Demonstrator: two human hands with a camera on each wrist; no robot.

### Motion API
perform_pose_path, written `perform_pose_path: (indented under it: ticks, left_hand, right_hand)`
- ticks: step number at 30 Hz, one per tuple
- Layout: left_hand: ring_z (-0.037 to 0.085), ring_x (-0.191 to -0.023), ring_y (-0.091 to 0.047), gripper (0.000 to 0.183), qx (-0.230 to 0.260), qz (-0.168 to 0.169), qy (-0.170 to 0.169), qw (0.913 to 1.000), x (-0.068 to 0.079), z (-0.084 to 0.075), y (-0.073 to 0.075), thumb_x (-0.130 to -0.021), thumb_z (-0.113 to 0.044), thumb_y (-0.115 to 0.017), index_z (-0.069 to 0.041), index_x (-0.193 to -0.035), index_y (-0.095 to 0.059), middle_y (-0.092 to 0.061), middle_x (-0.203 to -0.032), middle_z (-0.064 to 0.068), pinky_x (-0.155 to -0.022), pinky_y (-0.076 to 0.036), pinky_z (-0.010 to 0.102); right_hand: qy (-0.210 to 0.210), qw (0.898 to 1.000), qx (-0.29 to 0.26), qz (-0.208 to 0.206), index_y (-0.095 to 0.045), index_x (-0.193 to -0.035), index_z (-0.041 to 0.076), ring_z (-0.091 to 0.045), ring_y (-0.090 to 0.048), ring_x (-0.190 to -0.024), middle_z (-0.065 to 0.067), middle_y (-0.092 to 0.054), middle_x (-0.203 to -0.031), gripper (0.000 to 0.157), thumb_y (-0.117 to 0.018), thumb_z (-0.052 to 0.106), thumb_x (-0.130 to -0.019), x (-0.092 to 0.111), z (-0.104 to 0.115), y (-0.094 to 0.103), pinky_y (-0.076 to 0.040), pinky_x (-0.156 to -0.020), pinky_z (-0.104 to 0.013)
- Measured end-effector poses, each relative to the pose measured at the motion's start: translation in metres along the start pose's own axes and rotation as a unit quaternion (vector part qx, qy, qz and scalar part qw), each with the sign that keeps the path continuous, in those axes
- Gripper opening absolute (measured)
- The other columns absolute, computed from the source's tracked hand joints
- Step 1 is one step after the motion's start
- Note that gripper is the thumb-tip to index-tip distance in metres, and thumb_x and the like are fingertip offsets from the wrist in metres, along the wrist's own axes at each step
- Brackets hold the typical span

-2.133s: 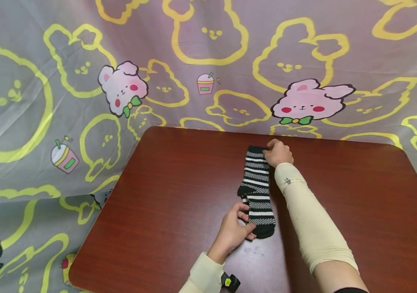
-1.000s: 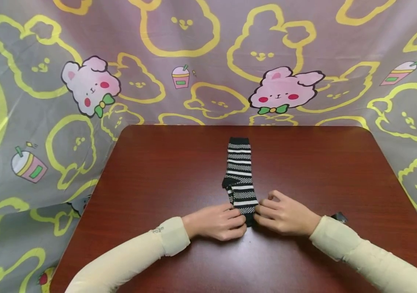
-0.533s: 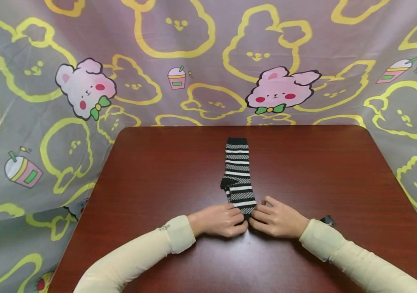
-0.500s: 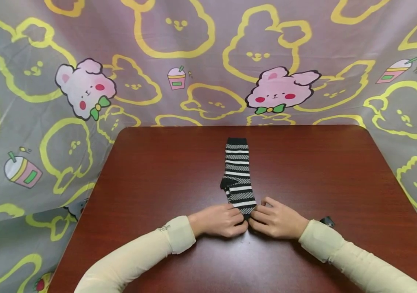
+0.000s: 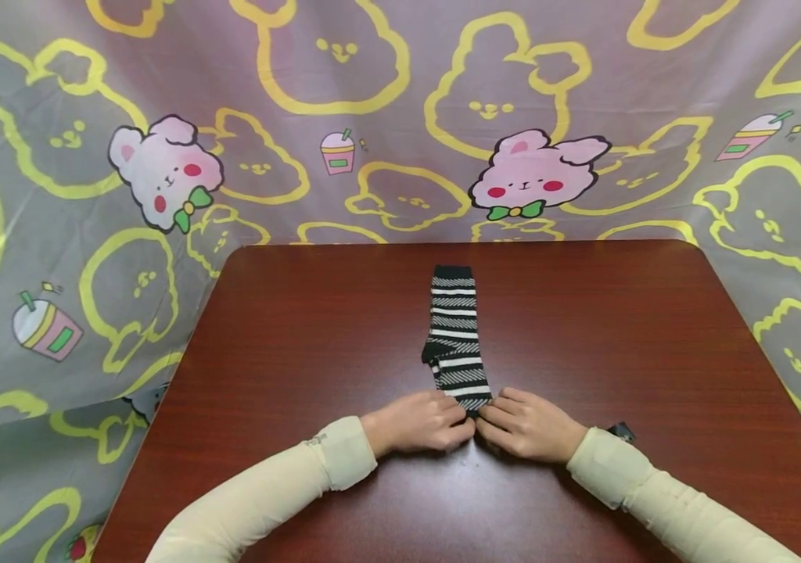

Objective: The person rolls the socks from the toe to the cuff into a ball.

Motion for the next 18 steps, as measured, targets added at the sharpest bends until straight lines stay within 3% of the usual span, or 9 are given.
perform_pose_path:
  ticks: [3, 6, 9, 12, 14, 18]
  left_hand:
    - [0.011, -0.066, -0.057, 0.014, 0.029, -0.003, 0.027, 0.9992, 0.000, 0.002, 0.004, -0.097, -0.016, -0.050, -0.014, -0.090, -0.062, -0.058, -0.077, -0.005, -0.061, -0.049, 0.025]
    - [0.011, -0.072, -0.061, 0.008, 0.085, -0.020, 0.076, 0.9933, 0.001, 0.007, 0.008, -0.094, -0.012, -0.058, -0.011, -0.094, -0.066, -0.062, -0.082, -0.003, -0.067, -0.052, 0.024]
    - [0.010, -0.078, -0.064, 0.009, 0.177, -0.048, 0.143, 0.9726, 0.003, 0.014, 0.012, -0.090, -0.008, -0.067, -0.009, -0.098, -0.069, -0.065, -0.087, -0.002, -0.073, -0.053, 0.020]
    - [0.007, -0.081, -0.066, 0.012, 0.273, -0.074, 0.212, 0.9356, 0.005, 0.018, 0.014, -0.087, -0.008, -0.074, -0.007, -0.099, -0.071, -0.069, -0.089, -0.001, -0.078, -0.052, 0.015]
    - [0.005, -0.081, -0.065, 0.012, 0.325, -0.079, 0.259, 0.9061, 0.006, 0.021, 0.014, -0.086, -0.006, -0.075, -0.007, -0.098, -0.072, -0.070, -0.090, -0.001, -0.077, -0.051, 0.013]
    - [-0.002, -0.067, -0.060, 0.011, 0.415, -0.068, 0.360, 0.8327, 0.006, 0.024, 0.011, -0.086, -0.003, -0.075, -0.005, -0.096, -0.072, -0.071, -0.084, 0.001, -0.062, -0.050, 0.011]
  right_hand:
    - [-0.023, 1.000, -0.012, -0.013, -0.071, -0.094, 0.003, -0.019, -0.064, -0.072, -0.007, -0.070, -0.090, 0.026, -0.047, 0.009, -0.101, -0.001, -0.001, 0.003, -0.051, -0.062, -0.034]
    - [-0.065, 0.996, -0.044, -0.037, -0.073, -0.096, 0.003, -0.018, -0.066, -0.075, -0.006, -0.071, -0.092, 0.023, -0.051, 0.010, -0.099, -0.004, -0.004, 0.009, -0.049, -0.062, -0.033]
    - [-0.123, 0.985, -0.105, -0.068, -0.073, -0.098, 0.003, -0.016, -0.066, -0.078, -0.004, -0.071, -0.094, 0.017, -0.058, 0.011, -0.095, -0.008, -0.010, 0.016, -0.049, -0.062, -0.032]
    - [-0.187, 0.962, -0.182, -0.086, -0.073, -0.099, 0.005, -0.014, -0.067, -0.081, -0.001, -0.071, -0.094, 0.012, -0.067, 0.009, -0.090, -0.009, -0.016, 0.019, -0.050, -0.066, -0.030]
    - [-0.233, 0.942, -0.228, -0.086, -0.073, -0.098, 0.006, -0.013, -0.067, -0.081, 0.001, -0.071, -0.093, 0.014, -0.072, 0.005, -0.085, -0.010, -0.019, 0.020, -0.052, -0.068, -0.028]
    - [-0.336, 0.894, -0.290, -0.054, -0.073, -0.096, 0.011, -0.006, -0.065, -0.074, 0.005, -0.071, -0.089, 0.021, -0.076, -0.002, -0.079, -0.009, -0.023, 0.017, -0.053, -0.065, -0.023]
Point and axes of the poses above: each hand's wrist, its own x-axis away from the middle knuckle, its own y-axis out of the back of the hand, z = x × y, the point moved 3 cm from there along -x, towards the middle knuckle
